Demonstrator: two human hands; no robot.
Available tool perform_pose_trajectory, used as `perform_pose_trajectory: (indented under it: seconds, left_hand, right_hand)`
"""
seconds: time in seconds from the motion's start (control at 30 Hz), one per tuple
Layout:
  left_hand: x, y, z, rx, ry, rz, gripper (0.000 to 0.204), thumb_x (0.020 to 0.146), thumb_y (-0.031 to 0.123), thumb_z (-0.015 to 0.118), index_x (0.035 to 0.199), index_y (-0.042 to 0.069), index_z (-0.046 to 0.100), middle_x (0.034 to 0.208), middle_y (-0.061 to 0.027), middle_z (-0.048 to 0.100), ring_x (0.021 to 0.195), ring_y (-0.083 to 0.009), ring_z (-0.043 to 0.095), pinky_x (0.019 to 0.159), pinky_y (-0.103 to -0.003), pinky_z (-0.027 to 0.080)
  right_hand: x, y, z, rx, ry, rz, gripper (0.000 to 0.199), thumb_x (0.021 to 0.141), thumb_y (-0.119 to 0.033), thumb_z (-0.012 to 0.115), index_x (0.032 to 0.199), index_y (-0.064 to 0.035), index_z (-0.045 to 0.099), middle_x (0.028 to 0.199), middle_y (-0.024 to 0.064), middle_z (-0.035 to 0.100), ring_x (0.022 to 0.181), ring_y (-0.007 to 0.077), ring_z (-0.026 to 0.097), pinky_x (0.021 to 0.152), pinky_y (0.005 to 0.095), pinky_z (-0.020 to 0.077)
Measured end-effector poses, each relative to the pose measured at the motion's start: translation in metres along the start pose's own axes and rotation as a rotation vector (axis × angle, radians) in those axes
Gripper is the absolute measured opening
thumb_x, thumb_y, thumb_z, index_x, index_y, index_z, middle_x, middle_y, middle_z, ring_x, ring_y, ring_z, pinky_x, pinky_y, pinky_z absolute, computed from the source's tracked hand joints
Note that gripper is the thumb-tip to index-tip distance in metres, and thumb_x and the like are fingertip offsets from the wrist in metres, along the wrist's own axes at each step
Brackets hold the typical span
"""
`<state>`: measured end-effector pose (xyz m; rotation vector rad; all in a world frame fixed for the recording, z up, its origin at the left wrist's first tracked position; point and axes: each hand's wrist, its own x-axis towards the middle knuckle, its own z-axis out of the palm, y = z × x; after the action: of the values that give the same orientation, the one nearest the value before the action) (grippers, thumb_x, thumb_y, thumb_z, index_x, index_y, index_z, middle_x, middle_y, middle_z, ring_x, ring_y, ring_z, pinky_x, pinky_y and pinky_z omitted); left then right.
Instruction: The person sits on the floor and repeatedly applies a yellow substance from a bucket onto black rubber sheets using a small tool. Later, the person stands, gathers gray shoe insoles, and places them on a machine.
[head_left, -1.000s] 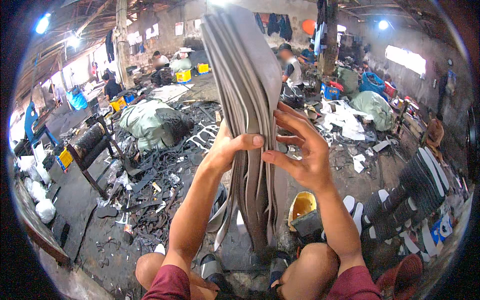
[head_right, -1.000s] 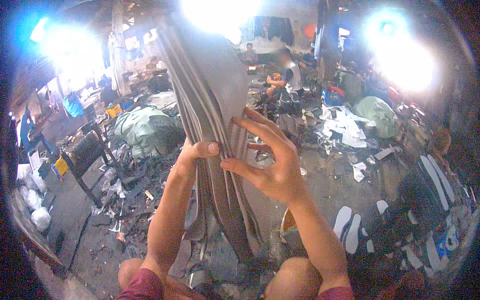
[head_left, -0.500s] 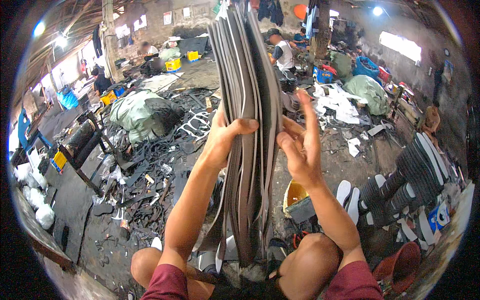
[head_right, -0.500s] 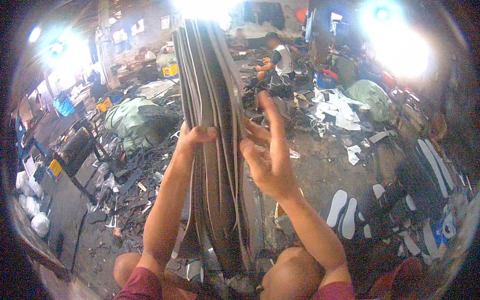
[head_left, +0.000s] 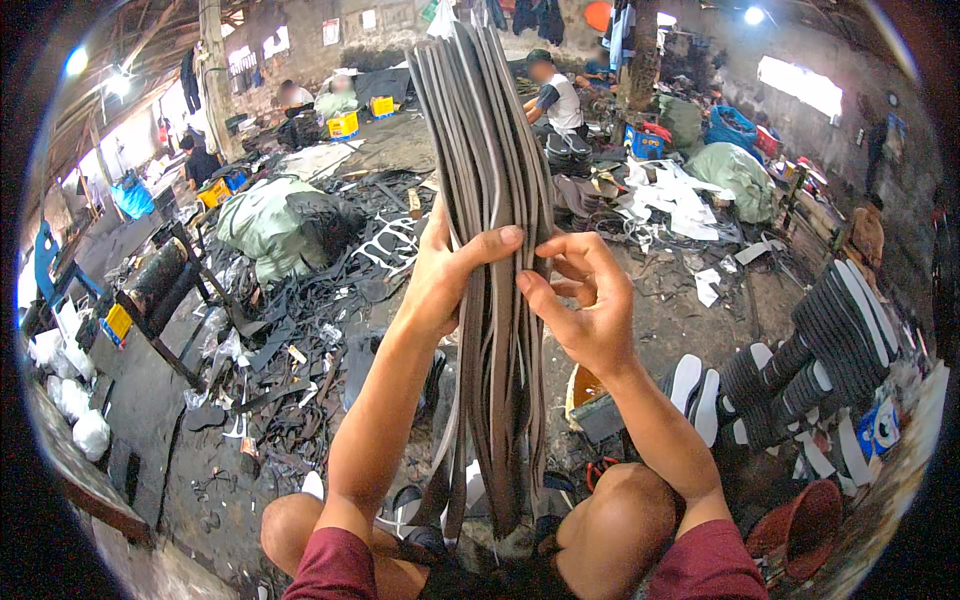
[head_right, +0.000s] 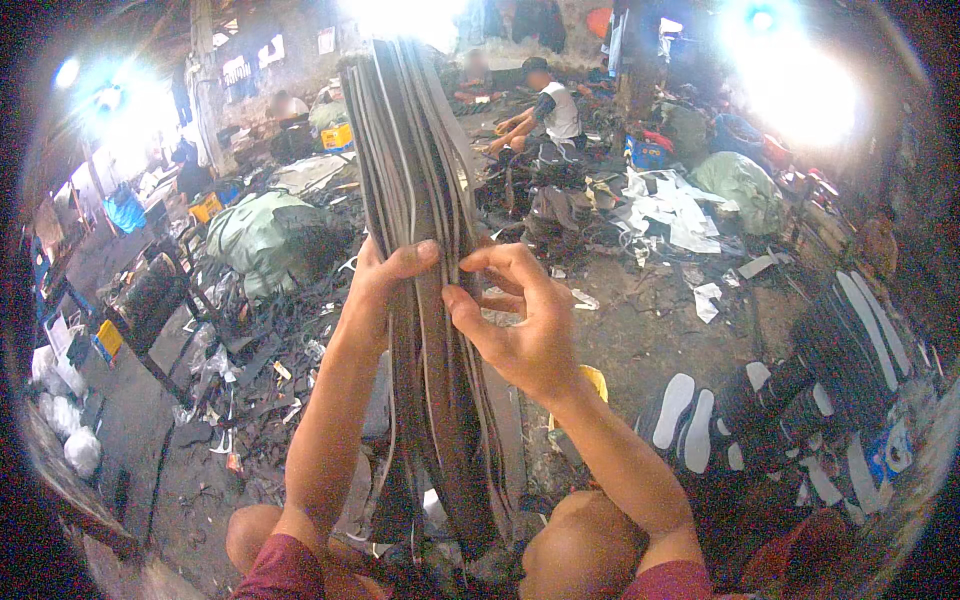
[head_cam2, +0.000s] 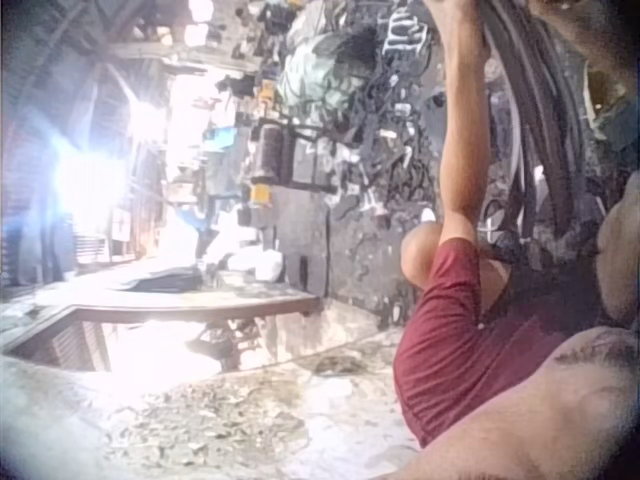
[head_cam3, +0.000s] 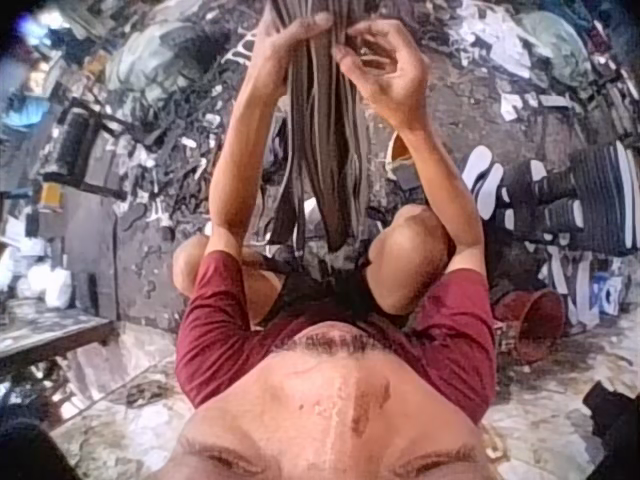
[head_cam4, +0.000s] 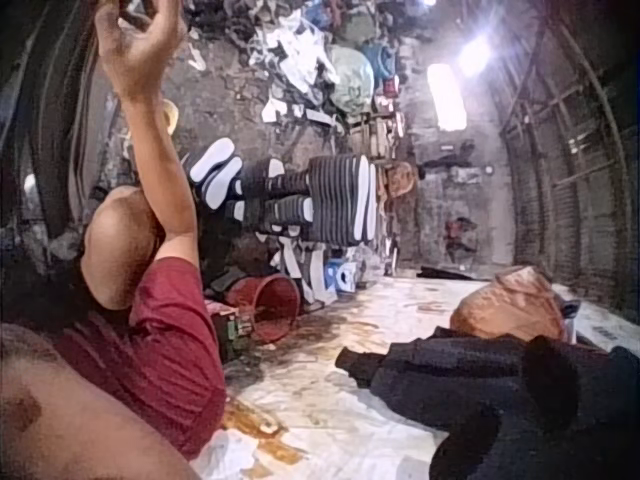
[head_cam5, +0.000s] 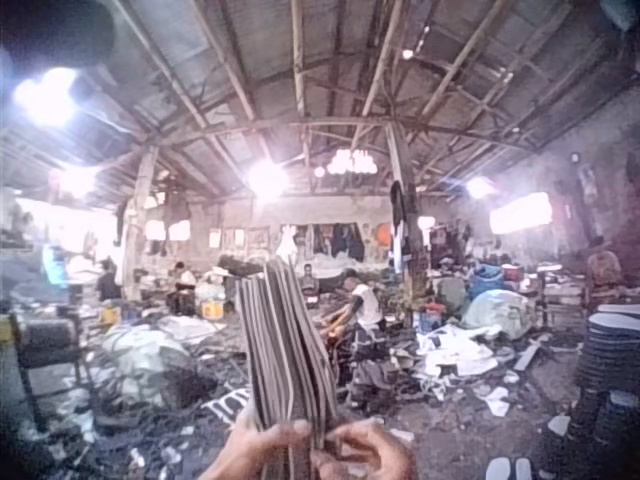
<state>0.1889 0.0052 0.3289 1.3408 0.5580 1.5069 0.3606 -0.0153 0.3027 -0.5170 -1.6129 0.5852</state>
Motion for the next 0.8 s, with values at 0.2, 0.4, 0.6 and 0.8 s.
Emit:
perform_pose_trajectory:
  seconds: [0.2,0.4,0.6,0.8]
  left_hand:
    - [0.002,-0.005,-0.006,0.119,0.002,0.036,0.071,0.076,0.042,0.079,0.125,-0.005,0.06,0.112,-0.0194,0.07,0.096,-0.0274,0.071,0.088,-0.04,0.058]
    - [0.001,-0.005,-0.002,0.138,-0.003,0.064,0.073,0.078,0.043,0.078,0.129,-0.005,0.058,0.114,-0.0201,0.069,0.098,-0.0277,0.07,0.086,-0.041,0.059]
    - [0.002,-0.015,-0.009,0.098,-0.023,0.078,0.072,0.082,0.043,0.076,0.13,-0.005,0.055,0.117,-0.0203,0.068,0.1,-0.0281,0.07,0.085,-0.042,0.059]
    - [-0.002,-0.006,-0.006,-0.015,-0.004,-0.039,0.08,0.081,0.024,0.082,0.146,0.003,0.042,0.123,-0.0126,0.062,0.108,-0.0211,0.064,0.095,-0.036,0.053]
  right_hand:
    - [-0.001,0.01,-0.003,0.095,-0.02,0.019,0.033,0.089,-0.003,0.074,0.114,-0.004,0.053,0.125,0.0108,0.064,0.111,0.0182,0.066,0.078,0.0255,0.0604]
    - [-0.001,0.005,-0.002,0.116,-0.007,0.047,0.043,0.084,0.003,0.075,0.117,-0.0046,0.048,0.134,0.0178,0.06,0.116,0.0246,0.066,0.079,0.0273,0.0622]
    - [-0.002,0.002,0.008,0.117,0.07,-0.023,0.041,0.083,0.008,0.071,0.115,-0.0049,0.049,0.128,0.0159,0.063,0.109,0.0215,0.067,0.074,0.0259,0.0607]
    - [0.0,0.012,-0.006,-0.3,0.036,-0.203,0.027,0.084,0.009,0.06,0.109,-0.0002,0.063,0.093,0.0047,0.067,0.076,0.0044,0.059,0.061,0.0217,0.0468]
